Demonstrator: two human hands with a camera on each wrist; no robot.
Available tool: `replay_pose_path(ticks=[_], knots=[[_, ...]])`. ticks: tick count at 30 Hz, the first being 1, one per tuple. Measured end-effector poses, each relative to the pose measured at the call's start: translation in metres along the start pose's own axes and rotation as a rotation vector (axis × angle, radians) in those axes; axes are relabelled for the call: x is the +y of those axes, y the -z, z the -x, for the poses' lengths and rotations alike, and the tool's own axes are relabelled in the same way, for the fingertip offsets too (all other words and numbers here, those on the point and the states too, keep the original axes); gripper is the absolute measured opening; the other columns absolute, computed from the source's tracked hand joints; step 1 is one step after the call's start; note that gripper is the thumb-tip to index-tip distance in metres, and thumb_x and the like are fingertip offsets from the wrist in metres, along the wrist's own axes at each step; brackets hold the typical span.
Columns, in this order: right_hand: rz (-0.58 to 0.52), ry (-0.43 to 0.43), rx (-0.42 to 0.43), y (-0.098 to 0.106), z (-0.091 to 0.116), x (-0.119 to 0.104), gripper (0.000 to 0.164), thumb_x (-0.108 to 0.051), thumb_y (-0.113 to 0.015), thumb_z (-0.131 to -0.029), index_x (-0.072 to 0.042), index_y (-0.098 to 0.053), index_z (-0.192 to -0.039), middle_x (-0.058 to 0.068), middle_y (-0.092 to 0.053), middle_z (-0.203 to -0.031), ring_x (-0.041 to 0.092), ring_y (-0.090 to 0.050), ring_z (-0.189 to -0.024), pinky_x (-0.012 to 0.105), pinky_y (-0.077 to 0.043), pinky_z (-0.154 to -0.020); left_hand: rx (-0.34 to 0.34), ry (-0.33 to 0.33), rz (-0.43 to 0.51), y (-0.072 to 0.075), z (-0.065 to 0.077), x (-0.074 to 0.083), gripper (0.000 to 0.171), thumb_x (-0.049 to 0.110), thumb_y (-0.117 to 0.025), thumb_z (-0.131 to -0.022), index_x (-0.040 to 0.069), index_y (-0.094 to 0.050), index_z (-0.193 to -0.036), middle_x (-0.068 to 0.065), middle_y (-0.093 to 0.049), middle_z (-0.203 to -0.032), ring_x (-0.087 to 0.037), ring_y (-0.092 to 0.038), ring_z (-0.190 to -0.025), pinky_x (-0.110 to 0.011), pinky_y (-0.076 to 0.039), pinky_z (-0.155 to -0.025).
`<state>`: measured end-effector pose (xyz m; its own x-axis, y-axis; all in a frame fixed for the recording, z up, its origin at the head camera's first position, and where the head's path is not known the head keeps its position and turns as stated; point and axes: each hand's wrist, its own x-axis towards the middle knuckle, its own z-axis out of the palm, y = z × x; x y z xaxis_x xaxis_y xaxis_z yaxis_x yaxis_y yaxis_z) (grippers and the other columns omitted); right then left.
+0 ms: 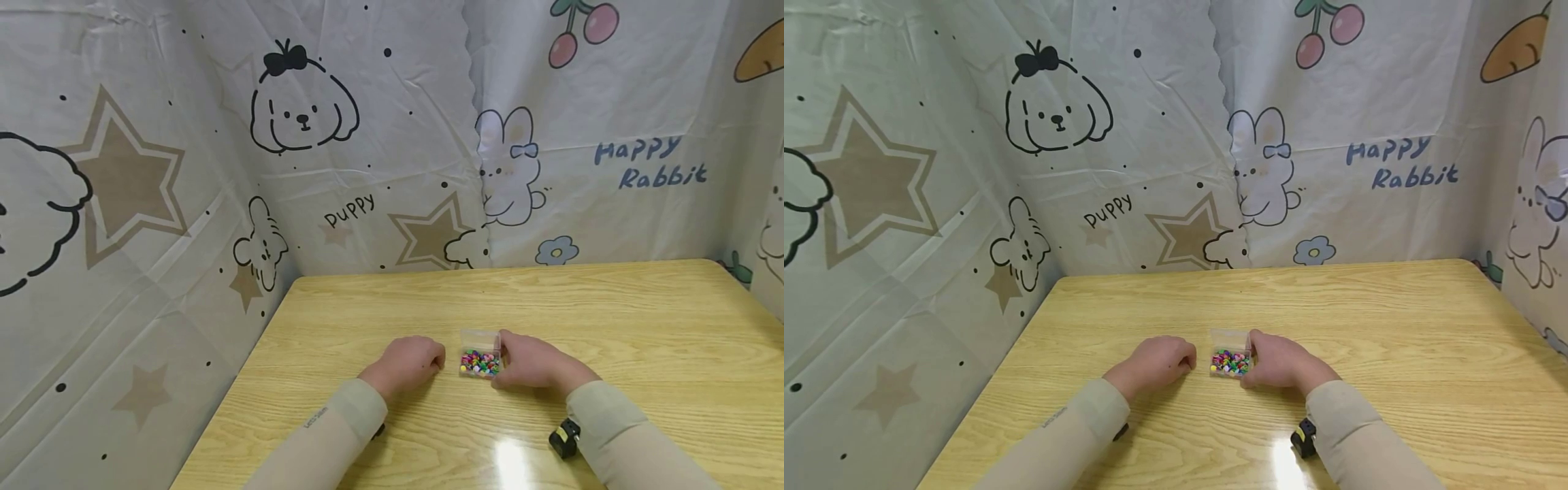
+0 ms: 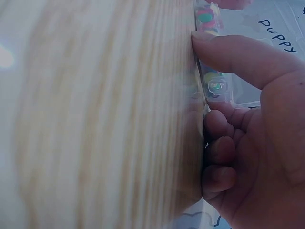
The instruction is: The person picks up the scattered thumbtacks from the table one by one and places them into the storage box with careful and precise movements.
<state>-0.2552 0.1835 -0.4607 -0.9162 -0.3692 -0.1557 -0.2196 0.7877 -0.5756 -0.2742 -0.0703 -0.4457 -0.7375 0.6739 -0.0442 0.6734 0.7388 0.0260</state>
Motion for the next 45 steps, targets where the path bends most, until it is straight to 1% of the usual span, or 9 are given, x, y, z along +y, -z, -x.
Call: replay_pose_path(ticks=[8, 16, 19, 24, 29, 33, 39, 45], knots=[[0.001, -0.005, 0.004, 0.0, 0.0, 0.0, 0.049, -0.036, -0.082, -0.066, -0.018, -0.048, -0.096, 0.0, -0.055, -0.08, 0.018, -0.048, -0.07, 0.037, -0.041, -0.064, 0.019, -0.012, -0.029, 0.0, -0.004, 0.005, 0.01, 0.017, -0.063, -0.092, 0.025, -0.065, -0.086, 0.014, -0.063, -0.081, -0.001, -0.051, -0.069, -0.025, -0.049, -0.064], [-0.003, 0.005, 0.007, 0.001, 0.0, -0.001, 0.049, -0.034, -0.082, -0.065, -0.017, -0.048, -0.096, 0.001, -0.054, -0.078, 0.017, -0.048, -0.069, 0.037, -0.041, -0.063, 0.079, -0.04, -0.026, 0.004, -0.007, 0.014, 0.008, 0.018, -0.06, -0.094, 0.024, -0.064, -0.09, 0.014, -0.063, -0.082, 0.002, -0.049, -0.067, -0.021, -0.048, -0.064], [-0.007, 0.01, 0.006, 0.001, 0.0, 0.0, 0.049, -0.034, -0.082, -0.065, -0.017, -0.048, -0.096, 0.001, -0.053, -0.075, 0.017, -0.047, -0.067, 0.036, -0.041, -0.061, 0.102, -0.054, -0.019, 0.007, -0.007, 0.017, 0.007, 0.018, -0.061, -0.094, 0.023, -0.064, -0.09, 0.014, -0.064, -0.082, 0.003, -0.05, -0.068, -0.022, -0.049, -0.064], [-0.004, 0.018, 0.008, 0.001, 0.0, 0.0, 0.048, -0.034, -0.082, -0.065, -0.017, -0.048, -0.095, 0.001, -0.053, -0.073, 0.017, -0.047, -0.065, 0.036, -0.04, -0.061, 0.13, -0.07, -0.011, 0.009, -0.01, 0.021, 0.008, 0.018, -0.061, -0.092, 0.025, -0.064, -0.089, 0.016, -0.063, -0.081, 0.003, -0.049, -0.066, -0.022, -0.048, -0.062], [0.001, 0.034, 0.012, 0.002, 0.001, 0.0, 0.049, -0.034, -0.082, -0.065, -0.016, -0.048, -0.095, 0.001, -0.052, -0.074, 0.017, -0.046, -0.066, 0.036, -0.04, -0.06, 0.138, -0.069, -0.01, 0.007, -0.014, 0.024, 0.01, 0.018, -0.061, -0.092, 0.025, -0.063, -0.086, 0.017, -0.059, -0.076, 0.002, -0.046, -0.063, -0.02, -0.046, -0.059], [0.006, 0.04, 0.013, 0.002, 0.002, -0.001, 0.048, -0.034, -0.082, -0.065, -0.016, -0.048, -0.095, 0.001, -0.051, -0.074, 0.017, -0.046, -0.066, 0.036, -0.04, -0.06, 0.134, -0.074, -0.015, 0.006, -0.017, 0.027, 0.01, 0.017, -0.06, -0.092, 0.025, -0.064, -0.087, 0.016, -0.06, -0.078, 0.003, -0.047, -0.064, -0.02, -0.047, -0.061], [0.004, 0.032, 0.014, 0.002, 0.001, 0.0, 0.047, -0.032, -0.081, -0.066, -0.016, -0.047, -0.095, 0.001, -0.053, -0.074, 0.017, -0.047, -0.066, 0.036, -0.04, -0.06, 0.15, -0.101, -0.072, 0.004, -0.017, 0.03, 0.006, 0.02, -0.062, -0.092, 0.025, -0.066, -0.09, 0.015, -0.062, -0.082, 0.003, -0.049, -0.067, -0.019, -0.048, -0.061], [0.005, 0.026, 0.012, 0.003, 0.001, 0.001, 0.047, -0.033, -0.081, -0.066, -0.017, -0.047, -0.095, 0.001, -0.054, -0.076, 0.017, -0.047, -0.065, 0.035, -0.039, -0.06, 0.146, -0.121, -0.086, 0.004, -0.018, 0.03, 0.006, 0.023, -0.063, -0.092, 0.025, -0.068, -0.089, 0.015, -0.057, -0.077, 0.002, -0.045, -0.063, -0.018, -0.045, -0.057]])
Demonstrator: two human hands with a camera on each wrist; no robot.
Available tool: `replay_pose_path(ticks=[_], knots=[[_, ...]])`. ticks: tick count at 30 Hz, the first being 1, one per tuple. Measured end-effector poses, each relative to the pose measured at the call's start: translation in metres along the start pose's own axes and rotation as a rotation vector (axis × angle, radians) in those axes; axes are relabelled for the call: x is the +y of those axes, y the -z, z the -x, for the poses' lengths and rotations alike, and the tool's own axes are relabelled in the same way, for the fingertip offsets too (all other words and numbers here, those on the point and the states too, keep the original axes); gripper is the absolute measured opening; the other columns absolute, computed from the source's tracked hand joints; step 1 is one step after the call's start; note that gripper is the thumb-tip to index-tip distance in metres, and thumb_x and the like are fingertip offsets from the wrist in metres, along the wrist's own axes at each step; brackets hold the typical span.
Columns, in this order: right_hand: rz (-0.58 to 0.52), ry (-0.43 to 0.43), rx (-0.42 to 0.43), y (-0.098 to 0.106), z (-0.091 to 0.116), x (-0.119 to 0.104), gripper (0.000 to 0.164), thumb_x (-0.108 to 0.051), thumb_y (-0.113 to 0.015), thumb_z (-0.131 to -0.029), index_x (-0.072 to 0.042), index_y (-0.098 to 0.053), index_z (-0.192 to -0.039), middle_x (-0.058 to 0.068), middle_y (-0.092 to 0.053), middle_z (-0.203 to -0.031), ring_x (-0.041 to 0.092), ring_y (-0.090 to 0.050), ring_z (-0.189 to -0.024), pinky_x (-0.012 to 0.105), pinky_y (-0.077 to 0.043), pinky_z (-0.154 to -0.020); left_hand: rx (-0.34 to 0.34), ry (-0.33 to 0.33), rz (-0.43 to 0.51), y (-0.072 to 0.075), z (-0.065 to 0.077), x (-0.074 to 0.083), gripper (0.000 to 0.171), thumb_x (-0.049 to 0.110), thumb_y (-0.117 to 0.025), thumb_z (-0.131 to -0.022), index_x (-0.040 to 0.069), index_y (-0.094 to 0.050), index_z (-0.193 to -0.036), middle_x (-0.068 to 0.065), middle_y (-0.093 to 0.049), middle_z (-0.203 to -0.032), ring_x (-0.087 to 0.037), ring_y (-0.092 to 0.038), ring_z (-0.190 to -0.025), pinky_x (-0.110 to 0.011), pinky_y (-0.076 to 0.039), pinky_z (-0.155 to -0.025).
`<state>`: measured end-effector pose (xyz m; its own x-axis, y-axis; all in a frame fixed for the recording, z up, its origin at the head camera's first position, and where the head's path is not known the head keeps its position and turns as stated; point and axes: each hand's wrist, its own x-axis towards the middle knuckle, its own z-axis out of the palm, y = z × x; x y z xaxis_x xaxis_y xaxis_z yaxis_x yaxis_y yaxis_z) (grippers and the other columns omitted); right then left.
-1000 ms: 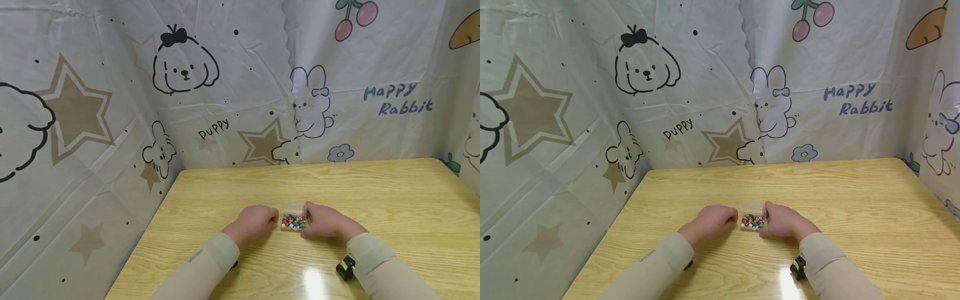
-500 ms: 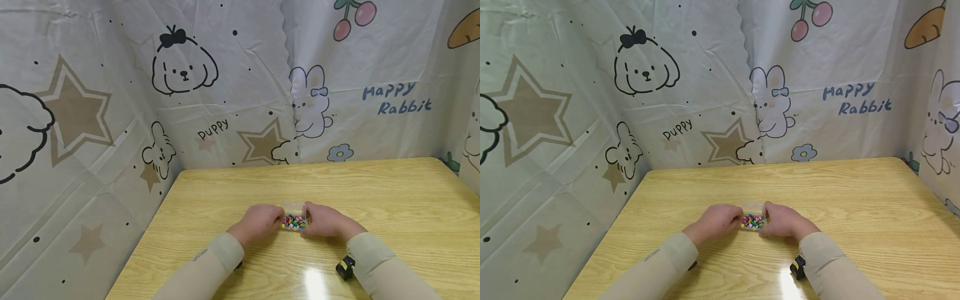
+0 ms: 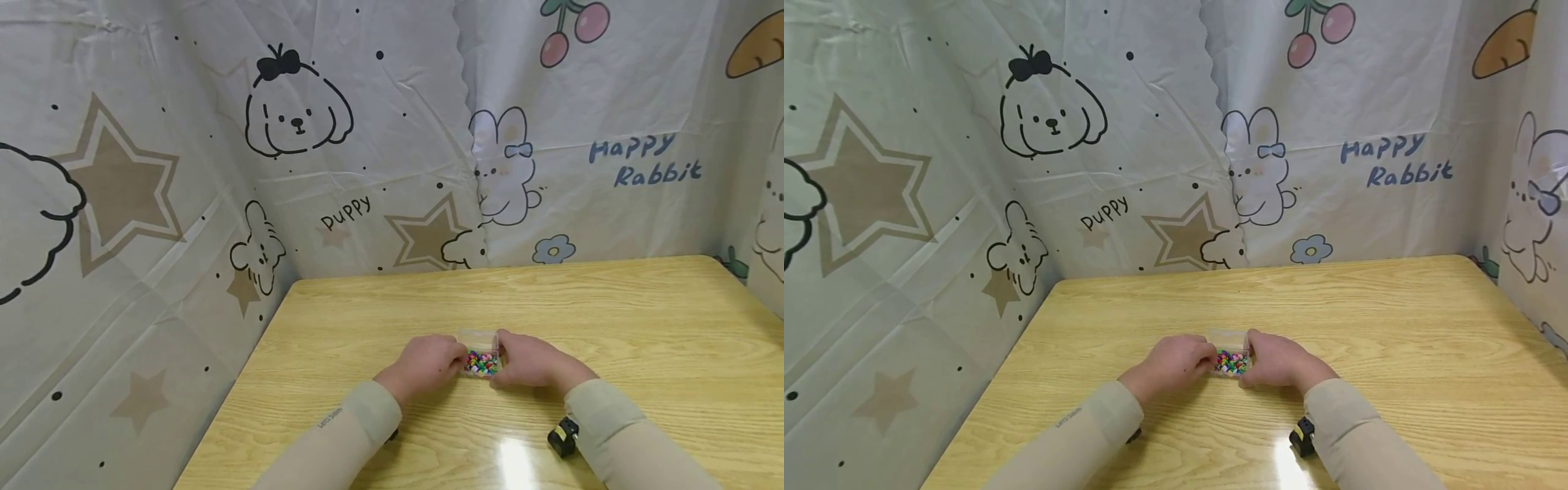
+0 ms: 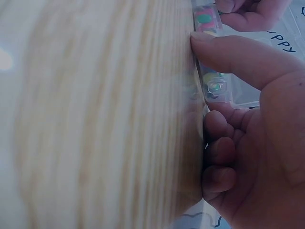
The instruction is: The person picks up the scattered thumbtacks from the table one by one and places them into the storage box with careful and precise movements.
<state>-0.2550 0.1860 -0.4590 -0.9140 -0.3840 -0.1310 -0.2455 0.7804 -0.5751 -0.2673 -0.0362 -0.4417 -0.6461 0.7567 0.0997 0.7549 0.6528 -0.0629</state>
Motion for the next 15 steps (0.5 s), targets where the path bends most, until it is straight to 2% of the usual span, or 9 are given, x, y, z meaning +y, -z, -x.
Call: replay_pose_path(ticks=[8, 15], knots=[[0.005, 0.005, -0.003, -0.0002, 0.0002, -0.0008, 0.049, -0.034, -0.082, -0.065, -0.016, -0.048, -0.096, 0.0, -0.054, -0.079, 0.018, -0.047, -0.066, 0.036, -0.04, -0.06, -0.036, -0.031, 0.006, 0.0034, -0.0003, -0.0007, 0.008, 0.025, -0.064, -0.092, 0.027, -0.071, -0.089, 0.015, -0.06, -0.08, 0.004, -0.049, -0.067, -0.018, -0.047, -0.059], [0.011, -0.001, -0.004, 0.0, -0.0007, -0.0005, 0.048, -0.035, -0.081, -0.065, -0.017, -0.048, -0.096, -0.001, -0.055, -0.082, 0.017, -0.047, -0.068, 0.036, -0.041, -0.061, -0.079, -0.068, 0.012, 0.0068, 0.0022, -0.0023, 0.011, 0.024, -0.064, -0.092, 0.028, -0.073, -0.096, 0.014, -0.061, -0.083, 0.004, -0.048, -0.067, -0.016, -0.046, -0.06]])
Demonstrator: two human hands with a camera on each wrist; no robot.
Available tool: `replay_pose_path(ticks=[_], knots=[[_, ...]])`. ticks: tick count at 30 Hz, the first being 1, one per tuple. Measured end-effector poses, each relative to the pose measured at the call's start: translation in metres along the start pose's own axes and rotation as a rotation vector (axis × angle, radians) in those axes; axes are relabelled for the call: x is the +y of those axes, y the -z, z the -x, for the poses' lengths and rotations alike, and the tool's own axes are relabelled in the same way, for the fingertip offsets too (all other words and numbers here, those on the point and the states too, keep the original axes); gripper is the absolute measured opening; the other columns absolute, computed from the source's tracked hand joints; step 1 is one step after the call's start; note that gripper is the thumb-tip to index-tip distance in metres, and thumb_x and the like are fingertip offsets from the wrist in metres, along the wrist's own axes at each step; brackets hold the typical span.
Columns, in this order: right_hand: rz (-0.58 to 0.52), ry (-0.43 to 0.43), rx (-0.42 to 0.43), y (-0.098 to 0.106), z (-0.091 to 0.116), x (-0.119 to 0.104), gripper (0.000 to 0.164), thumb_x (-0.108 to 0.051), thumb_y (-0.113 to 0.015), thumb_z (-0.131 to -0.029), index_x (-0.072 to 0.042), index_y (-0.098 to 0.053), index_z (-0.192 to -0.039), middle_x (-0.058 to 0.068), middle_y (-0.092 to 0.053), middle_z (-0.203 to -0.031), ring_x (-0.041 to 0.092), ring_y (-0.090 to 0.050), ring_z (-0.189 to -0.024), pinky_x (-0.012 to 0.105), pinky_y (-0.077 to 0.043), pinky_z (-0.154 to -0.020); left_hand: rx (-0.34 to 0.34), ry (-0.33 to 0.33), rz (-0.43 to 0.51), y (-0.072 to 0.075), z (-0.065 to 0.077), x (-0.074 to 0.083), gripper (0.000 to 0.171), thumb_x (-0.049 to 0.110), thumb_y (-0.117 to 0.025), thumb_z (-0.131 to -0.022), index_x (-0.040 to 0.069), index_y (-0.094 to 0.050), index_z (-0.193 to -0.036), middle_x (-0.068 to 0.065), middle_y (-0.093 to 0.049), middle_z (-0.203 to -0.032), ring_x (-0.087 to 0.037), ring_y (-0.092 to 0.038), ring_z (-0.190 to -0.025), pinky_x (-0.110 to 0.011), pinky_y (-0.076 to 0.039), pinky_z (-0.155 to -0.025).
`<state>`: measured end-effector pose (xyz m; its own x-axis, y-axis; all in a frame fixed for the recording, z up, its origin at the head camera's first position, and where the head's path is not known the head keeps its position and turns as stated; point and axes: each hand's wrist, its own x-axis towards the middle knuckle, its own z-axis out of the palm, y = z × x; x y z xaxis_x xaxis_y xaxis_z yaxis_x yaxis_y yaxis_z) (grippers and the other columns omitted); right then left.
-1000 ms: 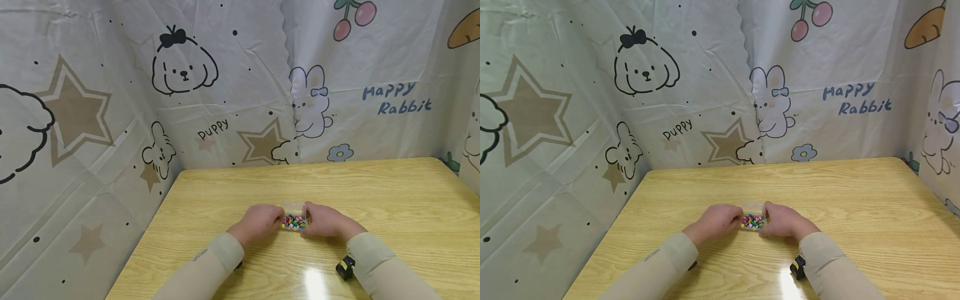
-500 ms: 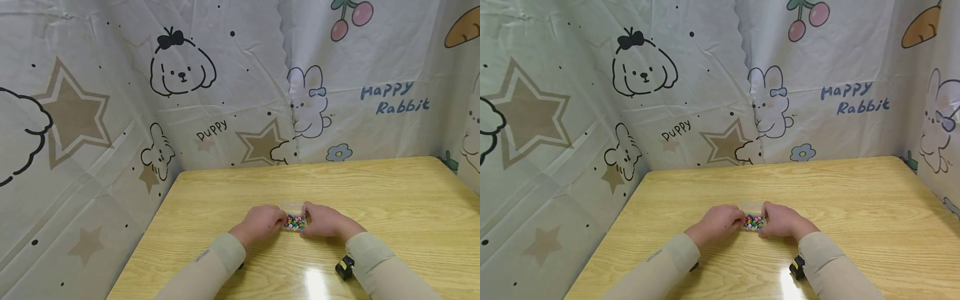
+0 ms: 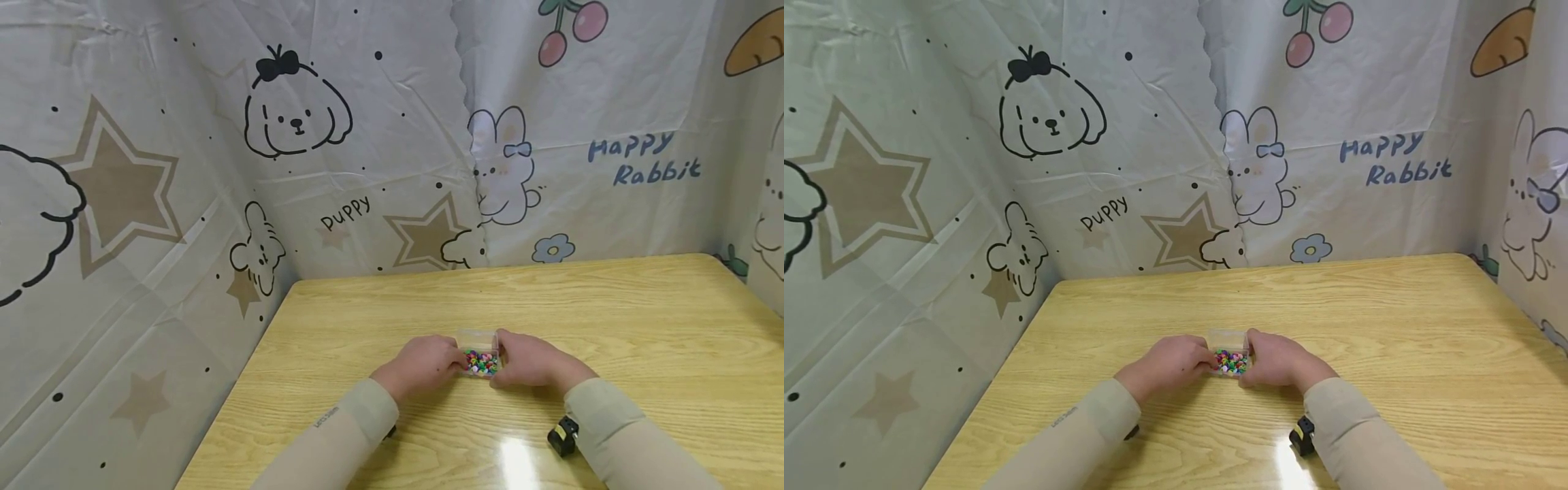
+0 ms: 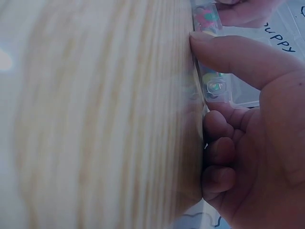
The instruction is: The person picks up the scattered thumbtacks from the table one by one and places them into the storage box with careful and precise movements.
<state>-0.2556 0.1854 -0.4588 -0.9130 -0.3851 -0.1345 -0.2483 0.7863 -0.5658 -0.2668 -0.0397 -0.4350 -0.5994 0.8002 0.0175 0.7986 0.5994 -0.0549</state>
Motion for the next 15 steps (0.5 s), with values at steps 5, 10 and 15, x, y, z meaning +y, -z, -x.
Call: replay_pose_path(ticks=[5, 10, 15], knots=[[-0.012, 0.006, -0.008, -0.001, 0.0, -0.001, 0.049, -0.035, -0.082, -0.066, -0.016, -0.048, -0.096, 0.0, -0.053, -0.078, 0.017, -0.047, -0.066, 0.036, -0.04, -0.06, -0.027, -0.003, 0.024, 0.003, 0.004, -0.004, 0.016, 0.018, -0.062, -0.093, 0.025, -0.072, -0.104, 0.011, -0.062, -0.083, 0.002, -0.046, -0.064, -0.016, -0.044, -0.058], [-0.01, 0.001, -0.01, 0.0, 0.001, -0.002, 0.049, -0.035, -0.081, -0.066, -0.017, -0.048, -0.097, 0.001, -0.053, -0.077, 0.018, -0.047, -0.067, 0.037, -0.04, -0.061, -0.049, 0.027, 0.086, 0.006, 0.009, -0.01, 0.025, 0.011, -0.057, -0.093, 0.023, -0.069, -0.111, 0.009, -0.064, -0.091, 0.0, -0.049, -0.07, -0.019, -0.045, -0.062], [-0.017, -0.002, -0.013, 0.001, 0.001, -0.004, 0.049, -0.035, -0.081, -0.066, -0.016, -0.047, -0.097, 0.001, -0.053, -0.079, 0.018, -0.047, -0.068, 0.037, -0.04, -0.061, -0.057, 0.06, 0.108, 0.01, 0.019, -0.018, 0.023, 0.011, -0.055, -0.092, 0.022, -0.069, -0.107, 0.01, -0.065, -0.1, -0.001, -0.055, -0.084, -0.023, -0.049, -0.074]])
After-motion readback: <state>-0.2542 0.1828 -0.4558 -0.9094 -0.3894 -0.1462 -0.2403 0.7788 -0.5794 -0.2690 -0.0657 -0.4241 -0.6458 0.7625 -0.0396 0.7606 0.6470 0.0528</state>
